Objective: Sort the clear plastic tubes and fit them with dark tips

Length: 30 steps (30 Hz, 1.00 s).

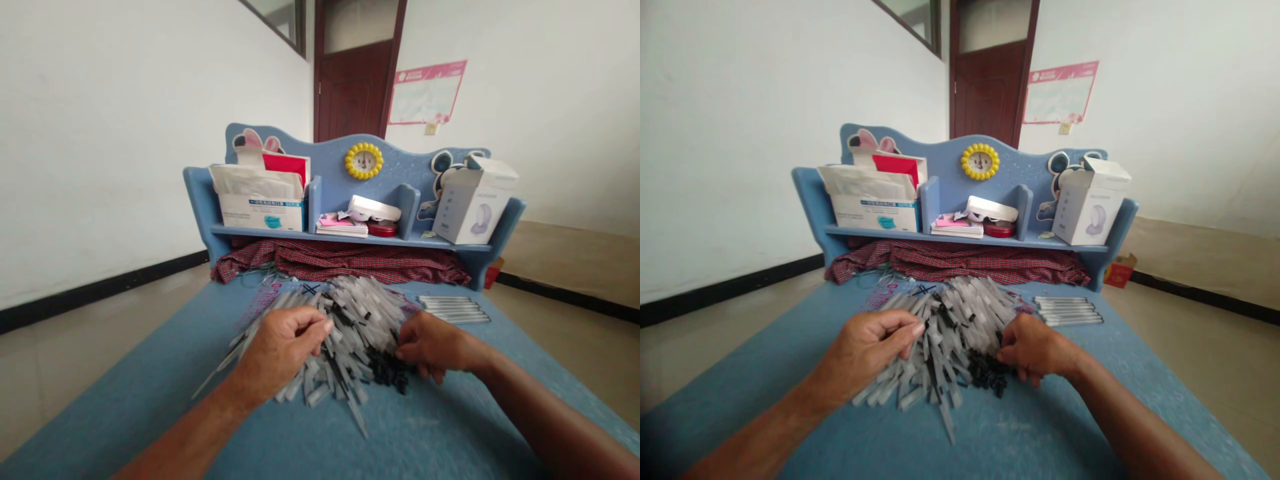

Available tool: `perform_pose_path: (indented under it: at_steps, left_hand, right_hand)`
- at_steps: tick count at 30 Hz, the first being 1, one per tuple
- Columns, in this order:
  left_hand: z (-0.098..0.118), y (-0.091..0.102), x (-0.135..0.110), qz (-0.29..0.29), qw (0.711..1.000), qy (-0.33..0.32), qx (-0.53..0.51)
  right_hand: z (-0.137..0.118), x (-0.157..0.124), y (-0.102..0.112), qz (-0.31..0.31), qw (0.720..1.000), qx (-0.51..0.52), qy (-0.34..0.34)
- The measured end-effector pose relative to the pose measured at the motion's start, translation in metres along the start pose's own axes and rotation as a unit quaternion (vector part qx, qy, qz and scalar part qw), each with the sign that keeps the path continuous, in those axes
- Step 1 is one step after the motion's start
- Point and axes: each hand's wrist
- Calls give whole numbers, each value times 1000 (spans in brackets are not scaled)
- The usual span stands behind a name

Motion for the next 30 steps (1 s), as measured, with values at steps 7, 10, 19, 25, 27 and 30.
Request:
perform_pose_path:
  at_steps: [7, 10, 19, 25, 27, 30]
  left_hand:
    - [-5, -1, 1, -8, 999, -16, 34]
    - [-6, -3, -1, 7, 995, -65, 71]
    - [3, -31, -32, 10, 836, -487, 253]
    - [0, -44, -35, -2, 835, -458, 306]
    - [-1, -42, -34, -6, 834, -463, 299]
    - [0, -37, -30, 18, 838, -465, 283]
  right_hand:
    - [13, -8, 9, 21, 998, 61, 16]
    - [13, -14, 11, 36, 996, 76, 37]
    - [-17, -28, -21, -100, 976, 130, 144]
    - [-24, -33, -25, -126, 960, 206, 139]
    - [-19, -35, -17, -113, 959, 213, 149]
    - [-5, -38, -2, -36, 967, 185, 168]
Point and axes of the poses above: each hand's wrist, its own x-axis towards the middle knuckle, its own y-axis out of the back of the hand, z = x × y, and after that the axes turned 8 degrees about -x, right-handed
